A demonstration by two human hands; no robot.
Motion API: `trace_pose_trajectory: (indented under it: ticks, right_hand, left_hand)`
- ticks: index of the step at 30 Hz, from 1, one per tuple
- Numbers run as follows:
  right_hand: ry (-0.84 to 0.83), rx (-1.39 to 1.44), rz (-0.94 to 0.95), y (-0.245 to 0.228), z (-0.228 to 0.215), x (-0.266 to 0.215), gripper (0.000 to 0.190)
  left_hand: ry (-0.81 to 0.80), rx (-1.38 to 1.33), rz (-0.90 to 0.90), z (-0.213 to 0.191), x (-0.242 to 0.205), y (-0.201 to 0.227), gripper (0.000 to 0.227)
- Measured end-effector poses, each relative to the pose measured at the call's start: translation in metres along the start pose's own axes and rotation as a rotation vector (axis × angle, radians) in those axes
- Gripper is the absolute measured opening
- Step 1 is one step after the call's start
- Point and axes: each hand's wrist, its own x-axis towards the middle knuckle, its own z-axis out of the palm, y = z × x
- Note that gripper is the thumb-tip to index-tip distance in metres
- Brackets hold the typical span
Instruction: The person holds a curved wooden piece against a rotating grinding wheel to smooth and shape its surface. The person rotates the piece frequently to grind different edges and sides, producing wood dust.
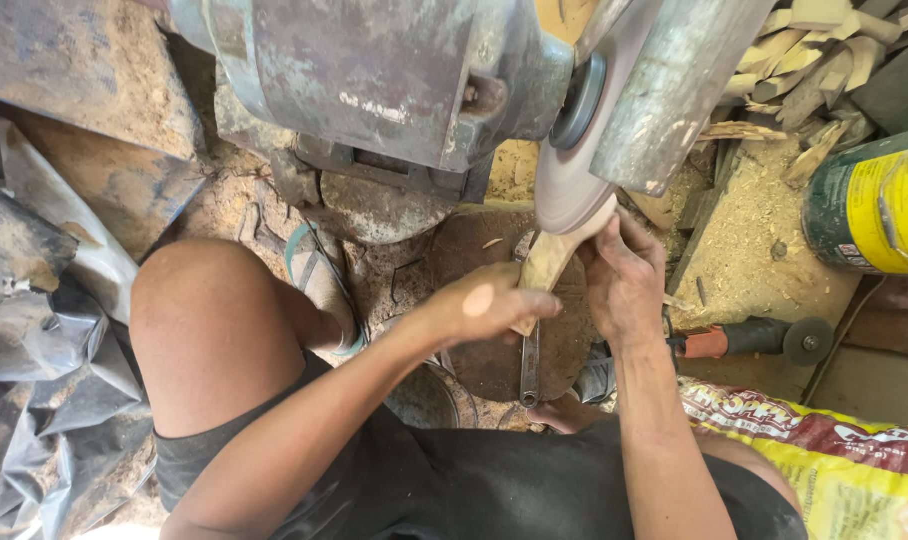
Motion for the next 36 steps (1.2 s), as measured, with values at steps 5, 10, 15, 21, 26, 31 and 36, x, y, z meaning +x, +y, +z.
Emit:
trace_pose_trajectory:
  ticks: [5,10,15,21,26,31,36]
  right_hand:
    - [-0.002,0.172,0.073,0.004,-0.017,-0.015,0.037]
    - [-0.029,0.145,0.074,0.006,-0.025,-0.019,0.038]
    - [-0.088,-0.007,0.071,-0.007,-0.017,-0.019,0.049]
    - [-0.131,-0.151,0.046,-0.019,-0.003,-0.012,0.064]
    - [-0.11,-0.177,0.017,-0.017,0.003,-0.004,0.073]
    - [-0.07,-0.142,-0.005,-0.013,0.004,0.002,0.072]
    - [-0.085,-0.084,-0.054,-0.011,0.006,0.004,0.069]
  left_hand:
    - [0.209,0.464,-0.221,0.016,-0.012,0.015,0.067]
    - [0.274,0.441,-0.179,0.025,-0.016,0.011,0.068]
    - [0.232,0.261,-0.098,0.031,-0.009,0.002,0.065]
    - [0.254,0.22,-0.078,0.032,0.0,-0.009,0.063]
    - [0.235,0.163,-0.146,0.023,0.001,-0.009,0.062]
    - [0.184,0.102,-0.009,0.01,-0.001,-0.007,0.047]
    - [0.137,0.164,0.052,-0.001,0.007,-0.012,0.051]
